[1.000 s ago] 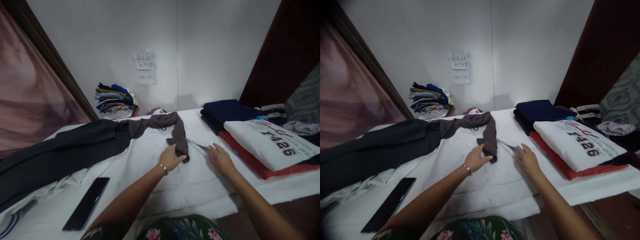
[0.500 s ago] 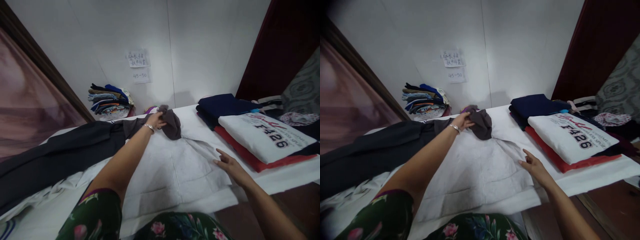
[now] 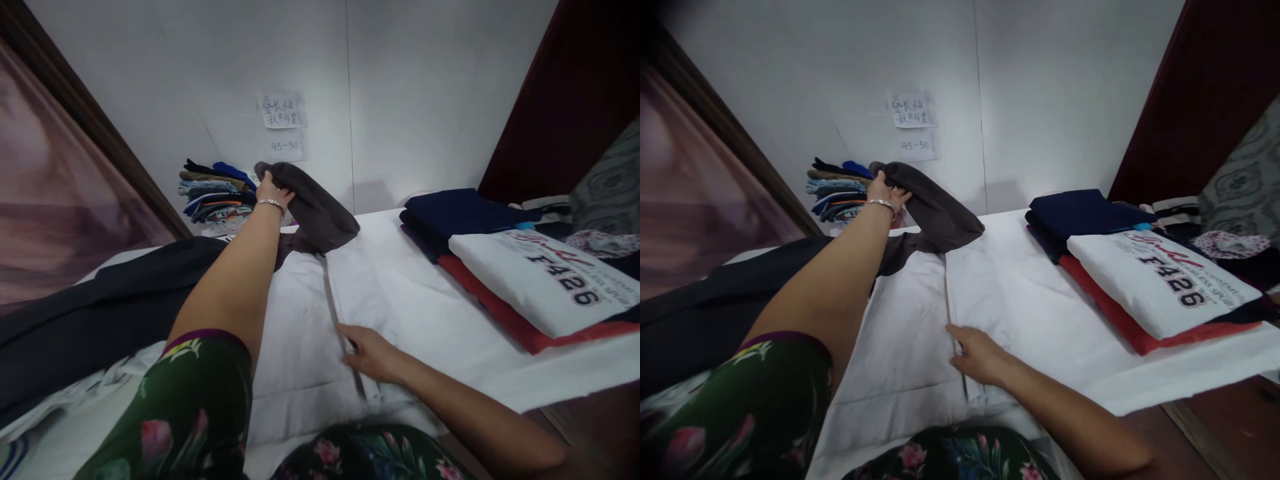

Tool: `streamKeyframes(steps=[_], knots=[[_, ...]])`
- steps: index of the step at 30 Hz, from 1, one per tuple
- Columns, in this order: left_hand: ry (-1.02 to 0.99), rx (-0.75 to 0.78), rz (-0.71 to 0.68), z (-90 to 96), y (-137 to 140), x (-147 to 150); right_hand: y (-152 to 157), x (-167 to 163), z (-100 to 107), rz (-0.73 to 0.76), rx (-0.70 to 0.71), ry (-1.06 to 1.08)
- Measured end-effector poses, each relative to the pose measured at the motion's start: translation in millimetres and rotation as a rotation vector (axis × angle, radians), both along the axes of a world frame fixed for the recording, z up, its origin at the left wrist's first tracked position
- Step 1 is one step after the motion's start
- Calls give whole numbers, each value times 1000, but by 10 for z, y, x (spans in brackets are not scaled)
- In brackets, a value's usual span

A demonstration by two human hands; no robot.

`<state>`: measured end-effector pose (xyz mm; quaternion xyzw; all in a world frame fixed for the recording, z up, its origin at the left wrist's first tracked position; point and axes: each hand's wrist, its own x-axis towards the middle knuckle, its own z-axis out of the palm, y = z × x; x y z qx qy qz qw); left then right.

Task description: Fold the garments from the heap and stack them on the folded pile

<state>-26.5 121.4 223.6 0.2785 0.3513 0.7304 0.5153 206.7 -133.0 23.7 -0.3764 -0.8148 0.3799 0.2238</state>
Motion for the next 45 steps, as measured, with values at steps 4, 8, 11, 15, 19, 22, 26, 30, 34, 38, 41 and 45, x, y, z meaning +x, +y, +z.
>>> streamKeyframes(steps=[4, 8, 11, 15, 19, 22, 26, 30, 34, 38, 41, 45], knots=[[-59, -38, 15, -100, 58, -100, 0, -207, -113, 16, -62, -81], [-89, -58, 3, -203, 75, -197, 46, -136, -5, 81, -96, 23], [-108, -64, -16, -261, 43, -261, 202, 30, 62, -2, 153, 74], [-131, -76, -6, -288, -63, -271, 429, 156, -123, -102, 342, -252], [-115, -61, -31, -245, -260, -202, 488, 143, -405, -62, 264, -473], [-87, -15, -68, -218, -534, -145, 506, 159, -468, -56, 221, -391], [-54, 17, -113, -437, -1219, -8, 660, 239, -381, -199, 30, 38], [-104, -142, -297, -1148, -2151, 322, 919, 306, -234, -433, -406, 573], [-212, -481, -430, -1900, -2778, 648, 1125, 308, -195, -416, -808, 806], [-212, -557, -371, -2088, -2886, 741, 1240, 256, -246, -491, -891, 900], [-135, -524, -375, -1999, -2904, 788, 1326, 210, -240, -536, -844, 919], [30, -477, -463, -1974, -3116, 919, 1466, 166, -165, -584, -791, 930]])
